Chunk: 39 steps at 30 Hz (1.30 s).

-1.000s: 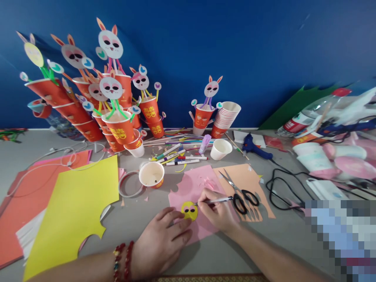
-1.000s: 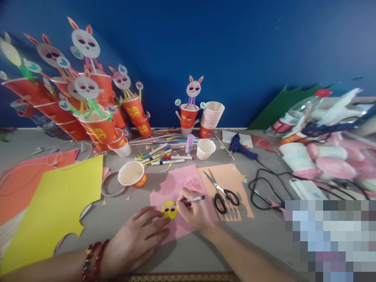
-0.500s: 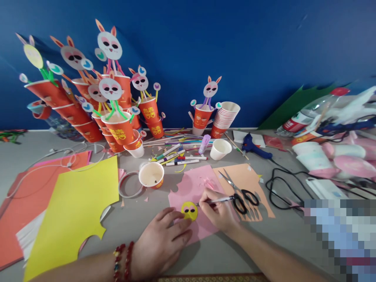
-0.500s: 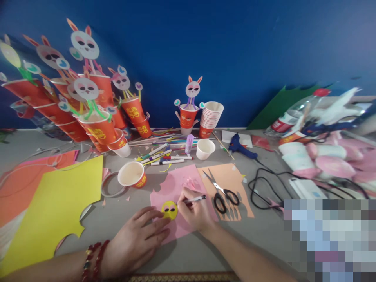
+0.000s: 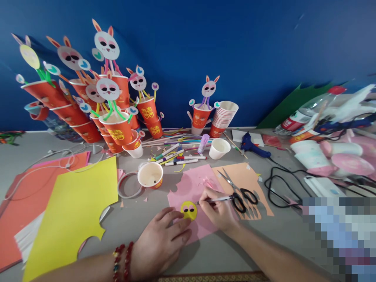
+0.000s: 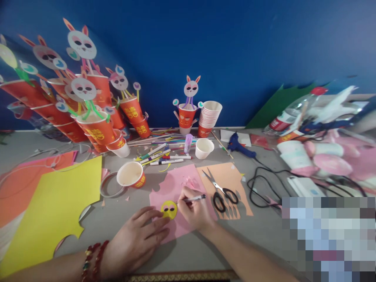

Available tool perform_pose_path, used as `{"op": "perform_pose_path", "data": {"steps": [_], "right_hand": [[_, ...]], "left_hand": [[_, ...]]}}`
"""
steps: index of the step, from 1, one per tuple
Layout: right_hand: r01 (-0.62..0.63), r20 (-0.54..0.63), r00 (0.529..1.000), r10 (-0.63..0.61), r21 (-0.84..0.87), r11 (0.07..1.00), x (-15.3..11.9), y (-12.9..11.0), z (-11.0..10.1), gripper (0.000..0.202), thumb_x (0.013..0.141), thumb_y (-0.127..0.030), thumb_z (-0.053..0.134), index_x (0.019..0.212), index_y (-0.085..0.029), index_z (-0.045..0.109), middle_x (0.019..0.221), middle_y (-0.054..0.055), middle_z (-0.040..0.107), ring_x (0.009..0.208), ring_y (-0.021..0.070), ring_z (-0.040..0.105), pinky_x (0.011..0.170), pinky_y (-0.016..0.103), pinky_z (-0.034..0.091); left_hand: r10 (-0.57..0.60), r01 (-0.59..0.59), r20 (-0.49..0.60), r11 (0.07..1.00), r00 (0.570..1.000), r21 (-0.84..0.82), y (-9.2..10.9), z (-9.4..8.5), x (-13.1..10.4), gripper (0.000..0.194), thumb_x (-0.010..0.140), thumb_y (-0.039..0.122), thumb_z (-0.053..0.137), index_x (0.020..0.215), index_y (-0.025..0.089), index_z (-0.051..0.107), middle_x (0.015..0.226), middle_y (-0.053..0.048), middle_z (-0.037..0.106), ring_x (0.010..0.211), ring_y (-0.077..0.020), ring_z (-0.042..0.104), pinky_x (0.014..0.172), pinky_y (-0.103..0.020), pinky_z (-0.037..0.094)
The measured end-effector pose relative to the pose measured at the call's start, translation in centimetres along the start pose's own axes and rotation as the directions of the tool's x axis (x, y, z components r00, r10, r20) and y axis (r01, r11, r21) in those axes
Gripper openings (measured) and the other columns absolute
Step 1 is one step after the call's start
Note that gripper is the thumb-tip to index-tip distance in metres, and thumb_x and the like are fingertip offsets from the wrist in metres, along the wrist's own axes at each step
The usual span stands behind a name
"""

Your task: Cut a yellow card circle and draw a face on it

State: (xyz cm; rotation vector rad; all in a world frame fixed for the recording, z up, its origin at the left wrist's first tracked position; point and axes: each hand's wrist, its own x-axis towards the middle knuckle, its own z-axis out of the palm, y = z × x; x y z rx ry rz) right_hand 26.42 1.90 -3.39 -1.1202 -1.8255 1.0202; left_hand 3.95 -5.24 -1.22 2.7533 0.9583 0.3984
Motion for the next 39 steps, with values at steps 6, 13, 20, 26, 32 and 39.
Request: {"op": "perform_pose_path", "data": {"steps": [6, 13, 20, 26, 32, 39], "right_hand": [[-0.014, 0.037, 0.999, 0.012, 0.042, 0.999, -0.1, 0.1, 0.1, 0.022, 0.083, -0.015, 0.050, 0.064, -0.023, 0.042, 0.058, -0.004, 0.042, 0.052, 0.0124, 0.038, 0.049, 0.026, 0.028], [-0.002, 0.033, 0.999, 0.002, 0.011, 1.000, 0.2, -0.5, -0.1, 0.021, 0.083, -0.016, 0.050, 0.064, -0.023, 0.044, 0.057, -0.004, 0.044, 0.051, 0.0129, 0.040, 0.049, 0.026, 0.029], [0.019, 0.082, 0.996, -0.019, 0.000, 1.000, 0.3, -0.7, -0.1, 0.018, 0.085, -0.017, 0.050, 0.068, -0.023, 0.049, 0.060, -0.003, 0.053, 0.054, 0.0130, 0.047, 0.050, 0.024, 0.034], [0.022, 0.121, 0.992, -0.019, -0.028, 0.999, 0.3, -0.6, 0.0, 0.017, 0.084, -0.016, 0.051, 0.069, -0.023, 0.050, 0.062, -0.002, 0.056, 0.057, 0.0136, 0.051, 0.053, 0.024, 0.036], [0.035, 0.131, 0.991, -0.030, -0.042, 0.998, 0.3, -0.6, 0.0, 0.016, 0.084, -0.015, 0.051, 0.070, -0.023, 0.050, 0.062, -0.003, 0.057, 0.057, 0.0133, 0.051, 0.054, 0.023, 0.037], [0.039, 0.132, 0.991, -0.031, -0.059, 0.997, 0.4, -0.9, 0.0, 0.015, 0.083, -0.014, 0.050, 0.070, -0.022, 0.051, 0.063, -0.002, 0.058, 0.058, 0.0133, 0.053, 0.054, 0.023, 0.037]], "left_hand": [[-0.006, 0.006, -0.026, 1.000, 1.000, 0.003, -0.1, 0.2, -0.2, 0.031, 0.089, 0.022, 0.059, 0.120, 0.021, 0.060, 0.135, -0.005, 0.061, 0.121, -0.0238, 0.052, 0.112, -0.044, 0.037], [-0.005, 0.005, -0.010, 1.000, 1.000, -0.002, 0.0, 0.0, 0.0, 0.031, 0.088, 0.020, 0.058, 0.120, 0.020, 0.060, 0.136, -0.004, 0.061, 0.120, -0.0242, 0.053, 0.111, -0.044, 0.038], [-0.006, 0.006, -0.014, 1.000, 1.000, 0.003, 0.0, -0.1, 0.1, 0.030, 0.090, 0.022, 0.057, 0.119, 0.021, 0.060, 0.135, -0.005, 0.062, 0.120, -0.0237, 0.053, 0.111, -0.043, 0.039], [-0.008, 0.008, -0.011, 1.000, 1.000, 0.013, 0.0, 0.1, 0.1, 0.029, 0.090, 0.021, 0.059, 0.118, 0.021, 0.060, 0.136, -0.004, 0.061, 0.121, -0.0230, 0.052, 0.111, -0.043, 0.038], [-0.009, 0.009, 0.006, 1.000, 1.000, -0.002, 0.0, 0.2, -0.1, 0.031, 0.089, 0.022, 0.060, 0.121, 0.021, 0.059, 0.138, -0.004, 0.059, 0.122, -0.0241, 0.052, 0.112, -0.044, 0.037], [-0.006, 0.006, -0.010, 1.000, 1.000, 0.003, 0.1, 0.1, 0.0, 0.028, 0.091, 0.022, 0.057, 0.119, 0.021, 0.060, 0.139, -0.004, 0.059, 0.120, -0.0247, 0.053, 0.111, -0.044, 0.037]]}}
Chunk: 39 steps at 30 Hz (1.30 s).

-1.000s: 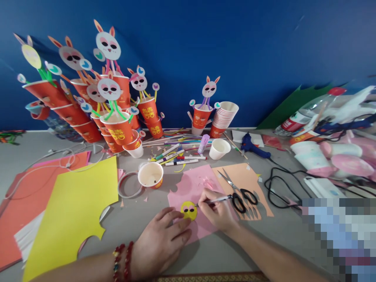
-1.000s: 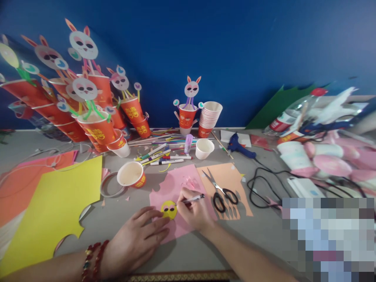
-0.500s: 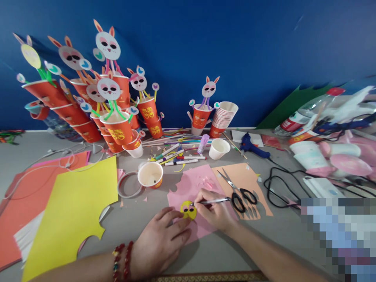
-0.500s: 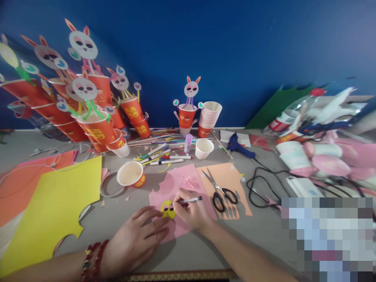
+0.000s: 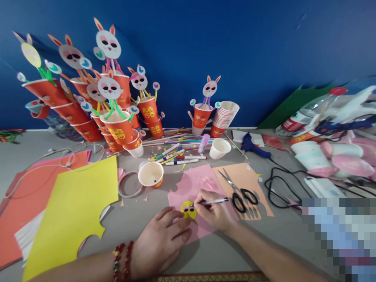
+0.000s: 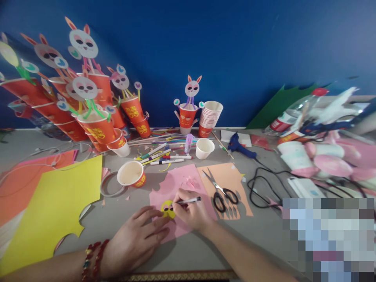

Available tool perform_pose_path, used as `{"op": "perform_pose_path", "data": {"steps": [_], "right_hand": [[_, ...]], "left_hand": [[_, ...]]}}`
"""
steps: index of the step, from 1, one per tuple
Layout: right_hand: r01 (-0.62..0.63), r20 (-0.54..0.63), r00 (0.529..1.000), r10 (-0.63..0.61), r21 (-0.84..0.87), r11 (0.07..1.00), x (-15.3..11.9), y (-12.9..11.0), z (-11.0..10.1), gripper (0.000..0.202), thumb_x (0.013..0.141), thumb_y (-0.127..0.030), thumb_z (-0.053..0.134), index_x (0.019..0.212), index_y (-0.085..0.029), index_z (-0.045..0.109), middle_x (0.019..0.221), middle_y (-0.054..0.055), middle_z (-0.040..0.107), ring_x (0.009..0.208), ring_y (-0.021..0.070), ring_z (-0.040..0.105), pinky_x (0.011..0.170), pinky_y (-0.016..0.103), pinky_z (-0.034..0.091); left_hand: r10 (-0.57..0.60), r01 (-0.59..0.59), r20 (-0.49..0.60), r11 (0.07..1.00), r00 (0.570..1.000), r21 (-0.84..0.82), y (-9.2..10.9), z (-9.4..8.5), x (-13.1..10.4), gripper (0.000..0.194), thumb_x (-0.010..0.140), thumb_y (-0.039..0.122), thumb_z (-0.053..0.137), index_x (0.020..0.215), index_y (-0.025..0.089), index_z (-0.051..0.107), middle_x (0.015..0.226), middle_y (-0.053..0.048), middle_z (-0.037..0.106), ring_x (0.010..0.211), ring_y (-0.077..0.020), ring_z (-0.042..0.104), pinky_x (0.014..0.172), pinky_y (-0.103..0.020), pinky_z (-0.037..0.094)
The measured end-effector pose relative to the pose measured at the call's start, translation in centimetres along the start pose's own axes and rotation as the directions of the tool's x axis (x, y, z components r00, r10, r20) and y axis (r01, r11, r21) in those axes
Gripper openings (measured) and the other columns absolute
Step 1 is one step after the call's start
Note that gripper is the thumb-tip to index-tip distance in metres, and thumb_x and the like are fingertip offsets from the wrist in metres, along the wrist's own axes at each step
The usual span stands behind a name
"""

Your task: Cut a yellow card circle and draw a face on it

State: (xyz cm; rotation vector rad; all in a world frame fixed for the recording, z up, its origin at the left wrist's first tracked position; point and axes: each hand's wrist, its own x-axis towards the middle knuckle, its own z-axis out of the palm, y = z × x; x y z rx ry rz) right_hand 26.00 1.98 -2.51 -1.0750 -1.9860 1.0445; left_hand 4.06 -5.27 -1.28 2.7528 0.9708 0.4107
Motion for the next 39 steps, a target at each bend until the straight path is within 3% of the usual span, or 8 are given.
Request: {"op": "perform_pose_path", "data": {"steps": [16, 27, 33, 39], "right_hand": [[-0.002, -0.096, 0.995, 0.010, 0.077, 0.997, -0.15, 0.61, 0.00, 0.020, 0.088, -0.017, 0.049, 0.069, -0.022, 0.048, 0.061, -0.004, 0.048, 0.052, 0.0123, 0.042, 0.049, 0.025, 0.029], [-0.052, -0.125, 0.989, 0.080, 0.211, 0.976, 0.00, 0.82, 0.13, 0.013, 0.090, -0.021, 0.051, 0.077, -0.022, 0.052, 0.066, -0.003, 0.051, 0.057, 0.0134, 0.049, 0.052, 0.024, 0.037], [0.034, -0.146, 0.989, -0.008, 0.172, 0.985, 0.28, 0.18, -0.29, 0.014, 0.097, -0.029, 0.051, 0.092, -0.021, 0.060, 0.077, 0.002, 0.062, 0.070, 0.0168, 0.061, 0.060, 0.026, 0.048], [0.107, -0.173, 0.982, -0.083, 0.134, 0.985, 0.22, 0.67, -0.51, 0.015, 0.098, -0.029, 0.055, 0.103, -0.023, 0.067, 0.092, 0.005, 0.070, 0.086, 0.0197, 0.065, 0.078, 0.032, 0.052]], "left_hand": [[0.003, -0.002, 0.011, 1.000, 1.000, -0.021, 0.01, -0.04, -0.11, 0.032, 0.089, 0.019, 0.057, 0.121, 0.019, 0.059, 0.140, 0.000, 0.059, 0.121, -0.0255, 0.050, 0.112, -0.045, 0.035], [-0.010, 0.010, 0.009, 1.000, 1.000, -0.015, -0.06, 0.32, -0.12, 0.031, 0.088, 0.015, 0.056, 0.119, 0.020, 0.060, 0.140, 0.000, 0.059, 0.123, -0.0254, 0.050, 0.112, -0.045, 0.036], [0.034, -0.034, 0.002, 0.999, 0.999, 0.001, -0.06, -0.28, 0.31, 0.038, 0.087, 0.012, 0.055, 0.125, 0.019, 0.058, 0.139, -0.002, 0.060, 0.122, -0.0253, 0.051, 0.110, -0.045, 0.040], [0.066, -0.067, -0.090, 0.998, 0.994, -0.011, -0.27, -0.48, 0.50, 0.036, 0.087, 0.011, 0.052, 0.122, 0.016, 0.058, 0.134, -0.007, 0.062, 0.120, -0.0256, 0.052, 0.108, -0.044, 0.043]]}}
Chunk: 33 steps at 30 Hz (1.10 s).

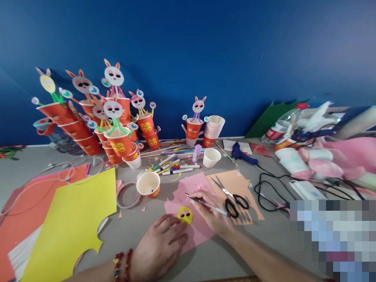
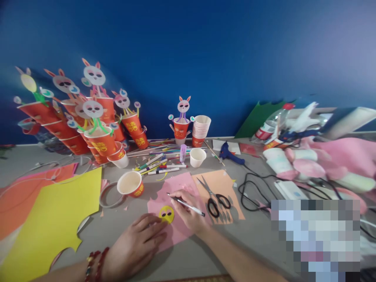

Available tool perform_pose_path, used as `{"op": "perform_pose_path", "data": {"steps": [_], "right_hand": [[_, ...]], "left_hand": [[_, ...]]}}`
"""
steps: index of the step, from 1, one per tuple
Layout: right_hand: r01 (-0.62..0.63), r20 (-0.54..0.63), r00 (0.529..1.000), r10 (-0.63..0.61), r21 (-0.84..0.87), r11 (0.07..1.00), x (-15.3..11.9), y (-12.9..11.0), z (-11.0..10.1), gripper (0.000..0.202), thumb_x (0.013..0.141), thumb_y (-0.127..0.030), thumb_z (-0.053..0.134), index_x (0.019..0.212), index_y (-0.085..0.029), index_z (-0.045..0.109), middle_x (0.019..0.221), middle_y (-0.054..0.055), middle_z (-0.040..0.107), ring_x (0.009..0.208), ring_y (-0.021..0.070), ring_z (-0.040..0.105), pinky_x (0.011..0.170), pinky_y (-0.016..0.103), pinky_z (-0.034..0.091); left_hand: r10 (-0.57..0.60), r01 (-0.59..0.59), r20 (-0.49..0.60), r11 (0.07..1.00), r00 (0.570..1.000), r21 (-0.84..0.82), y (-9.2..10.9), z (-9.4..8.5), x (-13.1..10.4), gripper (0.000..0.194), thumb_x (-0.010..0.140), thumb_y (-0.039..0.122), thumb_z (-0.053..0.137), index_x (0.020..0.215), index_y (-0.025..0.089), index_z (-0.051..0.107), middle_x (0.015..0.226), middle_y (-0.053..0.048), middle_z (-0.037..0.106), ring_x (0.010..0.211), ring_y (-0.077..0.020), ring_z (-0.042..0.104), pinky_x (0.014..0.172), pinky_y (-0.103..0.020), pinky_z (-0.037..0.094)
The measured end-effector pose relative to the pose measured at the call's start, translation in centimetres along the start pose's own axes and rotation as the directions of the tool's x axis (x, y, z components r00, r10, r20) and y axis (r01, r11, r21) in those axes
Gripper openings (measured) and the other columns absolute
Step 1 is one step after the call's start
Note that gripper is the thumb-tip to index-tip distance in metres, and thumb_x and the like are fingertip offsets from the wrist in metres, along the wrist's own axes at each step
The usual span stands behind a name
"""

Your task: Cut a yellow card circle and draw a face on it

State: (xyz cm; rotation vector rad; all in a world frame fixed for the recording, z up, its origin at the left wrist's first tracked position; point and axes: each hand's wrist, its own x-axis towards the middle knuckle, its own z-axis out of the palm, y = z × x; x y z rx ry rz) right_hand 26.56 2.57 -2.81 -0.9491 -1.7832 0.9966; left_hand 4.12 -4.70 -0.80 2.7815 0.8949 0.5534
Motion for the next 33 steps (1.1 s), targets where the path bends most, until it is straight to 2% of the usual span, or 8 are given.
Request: {"op": "perform_pose_path", "data": {"steps": [5, 8, 11, 14, 20, 26, 29, 33], "right_hand": [[-0.180, 0.063, 0.984, 0.169, 0.230, 0.957, -0.1, 0.5, -0.6, 0.024, 0.098, -0.040, 0.054, 0.115, -0.024, 0.061, 0.099, 0.004, 0.066, 0.056, 0.0105, 0.055, 0.051, 0.025, 0.047], [-0.173, 0.052, 0.985, 0.165, 0.349, 0.921, -0.1, 0.3, -1.0, 0.027, 0.098, -0.043, 0.053, 0.115, -0.024, 0.059, 0.101, 0.004, 0.064, 0.053, 0.0085, 0.051, 0.048, 0.023, 0.045], [-0.112, -0.015, 0.992, 0.126, 0.366, 0.924, -0.1, 0.3, -1.2, 0.026, 0.098, -0.042, 0.052, 0.112, -0.022, 0.060, 0.100, 0.005, 0.065, 0.054, 0.0090, 0.051, 0.047, 0.023, 0.044], [-0.092, -0.051, 0.992, 0.116, 0.341, 0.936, 0.1, 0.5, -1.5, 0.025, 0.098, -0.040, 0.051, 0.111, -0.021, 0.060, 0.094, 0.004, 0.065, 0.054, 0.0092, 0.049, 0.047, 0.023, 0.043], [-0.112, -0.057, 0.990, 0.131, 0.264, 0.958, 0.3, 0.5, -1.6, 0.025, 0.096, -0.041, 0.054, 0.104, -0.020, 0.064, 0.081, 0.001, 0.065, 0.052, 0.0101, 0.048, 0.047, 0.023, 0.041], [-0.026, -0.086, 0.995, 0.040, 0.159, 0.987, 0.3, -0.3, -1.9, 0.021, 0.098, -0.037, 0.052, 0.100, -0.020, 0.063, 0.080, 0.002, 0.065, 0.058, 0.0123, 0.053, 0.054, 0.025, 0.045], [0.022, -0.119, 0.993, -0.005, 0.144, 0.989, 0.5, -0.6, -2.1, 0.019, 0.098, -0.037, 0.053, 0.098, -0.020, 0.062, 0.082, 0.003, 0.065, 0.071, 0.0159, 0.061, 0.066, 0.028, 0.050], [0.005, -0.137, 0.990, 0.022, 0.193, 0.981, 0.6, -0.7, -2.1, 0.018, 0.097, -0.037, 0.054, 0.099, -0.019, 0.059, 0.083, 0.002, 0.066, 0.076, 0.0172, 0.064, 0.071, 0.029, 0.053]], "left_hand": [[0.092, -0.108, -0.129, 0.986, 0.987, -0.128, -0.2, -0.1, -0.2, 0.025, 0.088, 0.012, 0.046, 0.109, 0.013, 0.060, 0.103, -0.010, 0.071, 0.098, -0.0238, 0.058, 0.098, -0.042, 0.046], [0.105, -0.141, -0.221, 0.978, 0.970, -0.153, -0.3, 0.1, -0.2, 0.018, 0.089, 0.013, 0.043, 0.097, 0.015, 0.059, 0.079, -0.009, 0.066, 0.079, -0.0217, 0.055, 0.081, -0.038, 0.049], [0.046, -0.100, -0.294, 0.981, 0.955, -0.169, -0.4, 0.1, 0.0, 0.017, 0.090, 0.013, 0.043, 0.090, 0.017, 0.059, 0.069, -0.006, 0.062, 0.070, -0.0200, 0.052, 0.070, -0.034, 0.046], [-0.085, 0.012, -0.292, 0.970, 0.953, -0.244, -0.4, -0.1, 0.2, 0.020, 0.092, 0.014, 0.041, 0.086, 0.018, 0.060, 0.068, -0.005, 0.062, 0.067, -0.0185, 0.054, 0.066, -0.031, 0.044], [-0.310, 0.238, -0.145, 0.897, 0.940, -0.373, -0.1, -1.2, 1.0, 0.026, 0.094, 0.020, 0.043, 0.080, 0.019, 0.064, 0.070, -0.004, 0.065, 0.068, -0.0158, 0.060, 0.065, -0.026, 0.046], [-0.270, 0.232, -0.183, 0.951, 0.945, -0.205, -0.7, -1.7, 2.0, 0.023, 0.094, 0.017, 0.044, 0.090, 0.018, 0.067, 0.080, -0.005, 0.069, 0.076, -0.0176, 0.063, 0.073, -0.030, 0.051], [-0.255, 0.246, -0.158, 0.966, 0.954, -0.074, -0.7, -1.0, 2.0, 0.025, 0.093, 0.019, 0.047, 0.111, 0.016, 0.064, 0.104, -0.010, 0.070, 0.097, -0.0226, 0.063, 0.087, -0.037, 0.052], [-0.334, 0.335, -0.054, 0.942, 0.941, 0.016, -0.3, 0.3, 1.8, 0.057, 0.091, 0.035, 0.058, 0.143, 0.017, 0.043, 0.138, -0.014, 0.056, 0.125, -0.0302, 0.052, 0.103, -0.048, 0.047]]}}
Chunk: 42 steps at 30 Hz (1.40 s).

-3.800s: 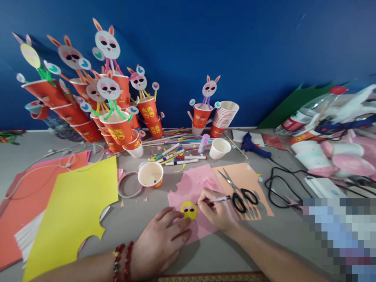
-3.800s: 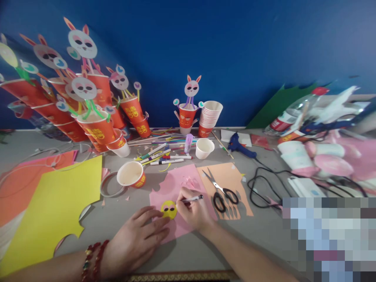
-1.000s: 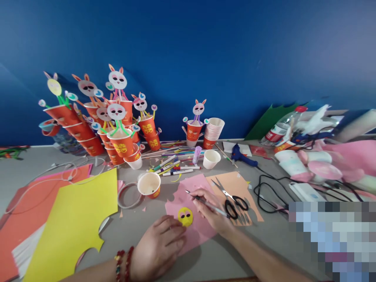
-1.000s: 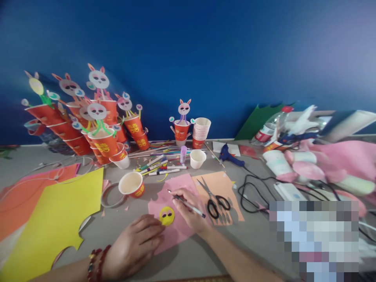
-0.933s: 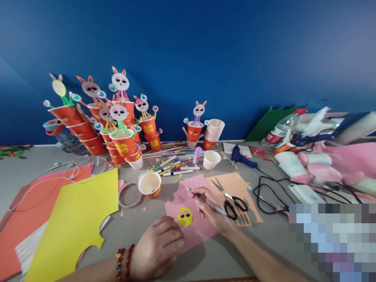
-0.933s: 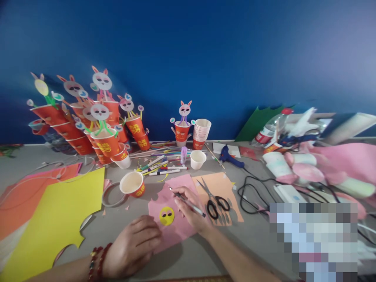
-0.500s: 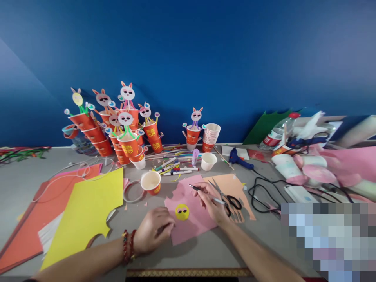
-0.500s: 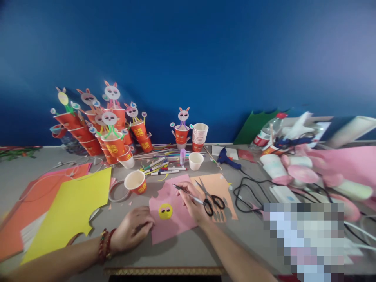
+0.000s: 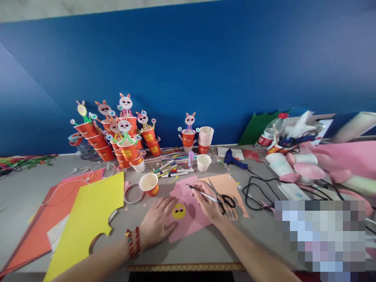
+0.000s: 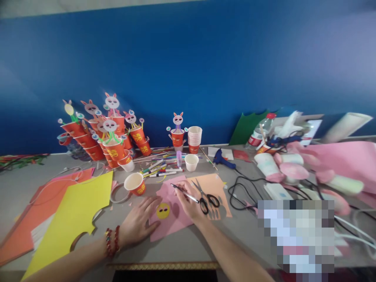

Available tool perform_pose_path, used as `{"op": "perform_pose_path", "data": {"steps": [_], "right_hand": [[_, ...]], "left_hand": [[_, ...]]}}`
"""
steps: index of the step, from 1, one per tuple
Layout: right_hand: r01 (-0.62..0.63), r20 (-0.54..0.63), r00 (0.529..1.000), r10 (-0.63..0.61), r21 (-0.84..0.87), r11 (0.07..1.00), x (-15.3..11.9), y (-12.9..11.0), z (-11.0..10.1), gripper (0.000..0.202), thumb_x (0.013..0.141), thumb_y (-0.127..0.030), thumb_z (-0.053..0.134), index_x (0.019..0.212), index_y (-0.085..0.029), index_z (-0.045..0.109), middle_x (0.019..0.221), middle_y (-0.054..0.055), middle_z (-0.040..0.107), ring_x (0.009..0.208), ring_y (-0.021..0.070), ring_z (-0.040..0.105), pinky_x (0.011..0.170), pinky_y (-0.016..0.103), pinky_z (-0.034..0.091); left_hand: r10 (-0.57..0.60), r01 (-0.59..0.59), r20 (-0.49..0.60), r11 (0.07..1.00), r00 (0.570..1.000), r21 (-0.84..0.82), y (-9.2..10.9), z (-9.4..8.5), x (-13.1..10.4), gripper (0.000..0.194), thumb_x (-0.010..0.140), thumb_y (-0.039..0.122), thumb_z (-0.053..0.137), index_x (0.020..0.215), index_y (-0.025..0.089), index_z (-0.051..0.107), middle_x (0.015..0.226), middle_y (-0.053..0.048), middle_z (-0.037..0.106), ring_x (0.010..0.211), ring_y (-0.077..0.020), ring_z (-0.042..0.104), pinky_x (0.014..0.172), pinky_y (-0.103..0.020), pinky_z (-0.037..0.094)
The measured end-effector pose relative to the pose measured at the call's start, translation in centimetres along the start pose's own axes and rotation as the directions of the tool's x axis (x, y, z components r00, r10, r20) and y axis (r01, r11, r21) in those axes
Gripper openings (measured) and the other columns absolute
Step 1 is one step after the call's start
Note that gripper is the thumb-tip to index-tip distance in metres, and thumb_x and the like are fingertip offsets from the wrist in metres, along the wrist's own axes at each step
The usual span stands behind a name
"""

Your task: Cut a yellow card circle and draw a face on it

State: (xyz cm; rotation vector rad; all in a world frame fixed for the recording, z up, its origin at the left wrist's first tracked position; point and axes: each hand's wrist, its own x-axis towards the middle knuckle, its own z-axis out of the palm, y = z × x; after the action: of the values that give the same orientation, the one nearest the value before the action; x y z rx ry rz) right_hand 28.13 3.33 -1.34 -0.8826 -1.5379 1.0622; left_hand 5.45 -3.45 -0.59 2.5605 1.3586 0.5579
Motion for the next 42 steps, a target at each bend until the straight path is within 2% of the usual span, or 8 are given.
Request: {"op": "perform_pose_path", "data": {"steps": [4, 12, 19, 26, 30, 38, 42], "right_hand": [[0.003, -0.005, 1.000, -0.002, 0.010, 1.000, -0.1, 0.1, 0.2, 0.020, 0.097, -0.037, 0.054, 0.099, -0.019, 0.060, 0.080, 0.002, 0.065, 0.073, 0.0169, 0.063, 0.067, 0.029, 0.053], [-0.006, -0.024, 1.000, 0.005, -0.056, 0.998, 0.1, 0.9, 0.0, 0.022, 0.097, -0.041, 0.054, 0.097, -0.020, 0.062, 0.077, 0.002, 0.066, 0.073, 0.0188, 0.065, 0.069, 0.030, 0.054], [-0.024, -0.029, 0.999, 0.020, -0.112, 0.993, 0.2, 1.7, 0.1, 0.026, 0.097, -0.045, 0.055, 0.094, -0.020, 0.063, 0.080, 0.004, 0.068, 0.074, 0.0206, 0.065, 0.069, 0.029, 0.054], [-0.042, -0.047, 0.998, 0.035, -0.155, 0.987, 0.5, 1.9, 0.0, 0.029, 0.096, -0.047, 0.055, 0.095, -0.020, 0.066, 0.076, 0.004, 0.069, 0.069, 0.0216, 0.066, 0.064, 0.030, 0.055], [-0.034, -0.014, 0.999, 0.032, -0.188, 0.982, 0.5, 2.2, 0.1, 0.026, 0.097, -0.044, 0.055, 0.102, -0.022, 0.067, 0.084, 0.006, 0.072, 0.078, 0.0240, 0.070, 0.071, 0.032, 0.057], [-0.032, 0.005, 0.999, 0.034, -0.251, 0.967, 0.2, 2.7, 0.0, 0.024, 0.098, -0.042, 0.054, 0.106, -0.025, 0.067, 0.086, 0.005, 0.073, 0.078, 0.0235, 0.071, 0.072, 0.031, 0.058], [-0.019, -0.005, 1.000, 0.019, -0.286, 0.958, 0.2, 2.6, -0.1, 0.024, 0.097, -0.043, 0.056, 0.105, -0.025, 0.069, 0.086, 0.005, 0.074, 0.078, 0.0246, 0.071, 0.071, 0.032, 0.058]], "left_hand": [[-0.066, 0.065, 0.039, 0.998, 0.997, 0.022, 0.1, 0.8, 0.0, 0.065, 0.089, 0.040, 0.060, 0.146, 0.017, 0.038, 0.137, -0.015, 0.057, 0.126, -0.0312, 0.052, 0.105, -0.051, 0.045], [-0.054, 0.053, 0.069, 0.999, 0.996, 0.011, -0.1, 0.9, 1.4, 0.050, 0.093, 0.026, 0.053, 0.141, 0.018, 0.042, 0.127, -0.012, 0.063, 0.114, -0.0281, 0.058, 0.098, -0.046, 0.048], [-0.048, 0.048, 0.115, 0.999, 0.992, 0.008, -0.2, 0.6, 2.5, 0.061, 0.085, 0.021, 0.062, 0.141, 0.022, 0.040, 0.133, -0.009, 0.061, 0.116, -0.0286, 0.057, 0.100, -0.045, 0.048], [0.047, -0.051, 0.117, 0.998, 0.992, 0.031, -0.4, 0.8, 2.7, 0.057, 0.086, 0.017, 0.058, 0.139, 0.024, 0.040, 0.132, -0.008, 0.061, 0.113, -0.0267, 0.060, 0.098, -0.042, 0.051], [0.029, -0.030, 0.116, 1.000, 0.993, 0.007, -0.5, 0.8, 2.6, 0.055, 0.085, 0.015, 0.058, 0.137, 0.025, 0.042, 0.131, -0.007, 0.061, 0.111, -0.0257, 0.060, 0.098, -0.041, 0.051], [0.009, -0.006, 0.123, 1.000, 0.992, -0.030, -0.8, 1.3, 2.5, 0.055, 0.084, 0.016, 0.058, 0.136, 0.026, 0.043, 0.132, -0.007, 0.060, 0.112, -0.0264, 0.060, 0.102, -0.044, 0.049], [-0.002, 0.005, 0.105, 1.000, 0.994, -0.028, -0.7, 1.3, 2.5, 0.052, 0.084, 0.014, 0.058, 0.133, 0.024, 0.045, 0.132, -0.008, 0.060, 0.111, -0.0266, 0.060, 0.099, -0.043, 0.051]]}}
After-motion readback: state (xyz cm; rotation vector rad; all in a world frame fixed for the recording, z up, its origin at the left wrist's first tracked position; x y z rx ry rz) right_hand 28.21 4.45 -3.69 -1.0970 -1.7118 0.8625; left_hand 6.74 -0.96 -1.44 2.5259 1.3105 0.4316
